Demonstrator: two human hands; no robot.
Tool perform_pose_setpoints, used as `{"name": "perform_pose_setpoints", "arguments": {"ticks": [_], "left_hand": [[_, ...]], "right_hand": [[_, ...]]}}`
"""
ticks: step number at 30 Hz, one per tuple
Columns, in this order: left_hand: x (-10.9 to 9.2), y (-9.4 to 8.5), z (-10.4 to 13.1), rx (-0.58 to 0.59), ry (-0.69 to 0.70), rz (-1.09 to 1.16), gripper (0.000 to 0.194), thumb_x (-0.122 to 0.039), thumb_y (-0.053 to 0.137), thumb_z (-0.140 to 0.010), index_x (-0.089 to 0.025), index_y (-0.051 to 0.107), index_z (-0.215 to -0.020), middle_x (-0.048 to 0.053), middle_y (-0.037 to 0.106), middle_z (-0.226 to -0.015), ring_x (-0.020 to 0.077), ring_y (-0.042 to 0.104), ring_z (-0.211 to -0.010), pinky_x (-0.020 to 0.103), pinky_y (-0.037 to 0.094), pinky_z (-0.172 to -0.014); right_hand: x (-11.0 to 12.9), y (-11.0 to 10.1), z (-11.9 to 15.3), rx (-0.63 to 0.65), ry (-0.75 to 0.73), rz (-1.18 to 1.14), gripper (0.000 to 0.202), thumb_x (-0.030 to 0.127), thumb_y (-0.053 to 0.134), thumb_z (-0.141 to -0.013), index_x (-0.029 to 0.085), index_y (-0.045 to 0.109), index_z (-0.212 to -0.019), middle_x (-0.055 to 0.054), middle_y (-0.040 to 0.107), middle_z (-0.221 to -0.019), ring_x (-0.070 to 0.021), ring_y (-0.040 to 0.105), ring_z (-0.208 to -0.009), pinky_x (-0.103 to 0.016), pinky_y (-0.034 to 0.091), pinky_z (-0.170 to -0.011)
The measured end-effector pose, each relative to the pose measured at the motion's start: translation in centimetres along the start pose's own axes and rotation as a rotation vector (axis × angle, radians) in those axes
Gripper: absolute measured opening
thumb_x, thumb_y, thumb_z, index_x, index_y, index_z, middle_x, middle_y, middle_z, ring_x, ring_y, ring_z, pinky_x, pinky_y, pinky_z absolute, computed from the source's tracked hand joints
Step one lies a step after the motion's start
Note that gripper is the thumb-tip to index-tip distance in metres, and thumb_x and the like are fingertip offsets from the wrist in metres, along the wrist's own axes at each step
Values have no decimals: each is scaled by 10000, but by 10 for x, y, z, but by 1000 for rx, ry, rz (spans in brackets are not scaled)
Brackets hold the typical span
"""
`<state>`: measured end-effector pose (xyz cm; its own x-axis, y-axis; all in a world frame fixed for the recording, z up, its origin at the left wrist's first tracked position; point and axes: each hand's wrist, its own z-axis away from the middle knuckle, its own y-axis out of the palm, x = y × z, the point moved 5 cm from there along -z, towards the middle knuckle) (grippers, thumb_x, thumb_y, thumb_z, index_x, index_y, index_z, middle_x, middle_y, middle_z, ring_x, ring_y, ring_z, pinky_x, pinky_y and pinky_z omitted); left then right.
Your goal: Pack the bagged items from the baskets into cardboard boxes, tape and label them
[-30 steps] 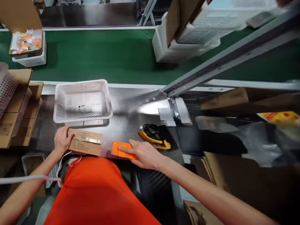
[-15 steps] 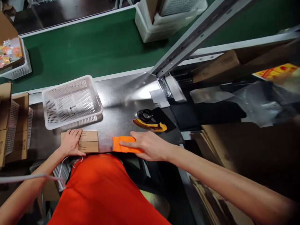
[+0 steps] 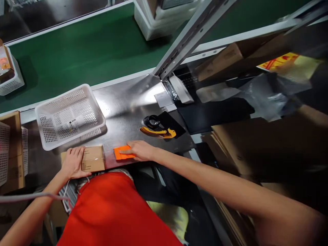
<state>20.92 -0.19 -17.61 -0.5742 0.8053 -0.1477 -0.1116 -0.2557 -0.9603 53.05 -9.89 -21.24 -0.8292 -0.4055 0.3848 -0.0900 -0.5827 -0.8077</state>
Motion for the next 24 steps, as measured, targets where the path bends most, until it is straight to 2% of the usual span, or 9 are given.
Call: {"name": "perform_pose_setpoints", "arguments": {"ticks": [4,8,11,13,16,18,20,21,24], "left_hand": [[1,2,-1,24,-1,-21,1145,-822,740,-637,-80,497,-1475,260,639,-1365,424,592,-1193,559,386,-1078],[1,4,0,39,-1,-4,1172,-832,726,-647,-72,480,-1505,274,616,-1408,441,576,-1239,570,368,-1096],[-2,6,-1,50,-2,7,1167,-829,695,-679,-73,465,-1538,288,598,-1448,454,548,-1309,584,351,-1123],[-3,8,-3,55,-9,2,1165,-819,676,-705,-60,450,-1559,300,584,-1472,456,531,-1345,588,344,-1141],[2,7,-1,62,-2,-12,1210,-825,664,-722,-26,406,-1594,324,539,-1526,458,506,-1392,589,323,-1178],[12,4,7,71,44,-30,1289,-850,692,-679,-24,378,-1617,334,467,-1595,483,433,-1465,620,256,-1225],[25,3,20,69,63,-54,1315,-833,747,-634,-75,368,-1640,309,424,-1640,504,370,-1509,669,177,-1249],[31,3,27,63,52,-55,1300,-802,774,-629,-103,369,-1647,292,434,-1640,504,379,-1501,680,168,-1249],[35,11,44,17,-55,9,1236,-714,810,-651,-104,389,-1640,279,513,-1571,473,495,-1391,625,311,-1198]], "right_hand": [[28,7,-44,-8,59,-51,527,246,584,-993,376,625,-1502,-141,683,-1153,-251,666,-945,-329,493,-828],[47,11,-51,-73,136,-118,524,249,590,-996,381,625,-1501,-130,688,-1151,-252,675,-973,-333,496,-868],[47,7,-52,-109,192,-216,530,227,630,-947,327,671,-1466,-125,706,-1134,-249,690,-966,-305,483,-824],[42,3,-60,-42,223,-314,615,170,675,-858,315,681,-1455,-100,739,-1093,-235,699,-929,-280,470,-775],[32,-4,-68,96,247,-424,731,130,702,-750,291,670,-1462,-16,763,-922,-186,690,-809,-247,443,-709],[25,-4,-59,97,284,-503,766,153,723,-712,281,667,-1465,20,756,-848,-163,665,-717,-236,439,-664],[20,3,-35,-17,362,-633,791,185,728,-689,272,664,-1473,18,776,-891,-172,667,-713,-244,471,-660],[19,9,-18,-115,419,-715,792,199,713,-696,260,656,-1483,6,790,-951,-188,685,-753,-259,499,-687],[28,33,41,-505,626,-905,774,272,691,-734,206,636,-1503,-48,800,-1144,-258,736,-943,-343,578,-841]]}}
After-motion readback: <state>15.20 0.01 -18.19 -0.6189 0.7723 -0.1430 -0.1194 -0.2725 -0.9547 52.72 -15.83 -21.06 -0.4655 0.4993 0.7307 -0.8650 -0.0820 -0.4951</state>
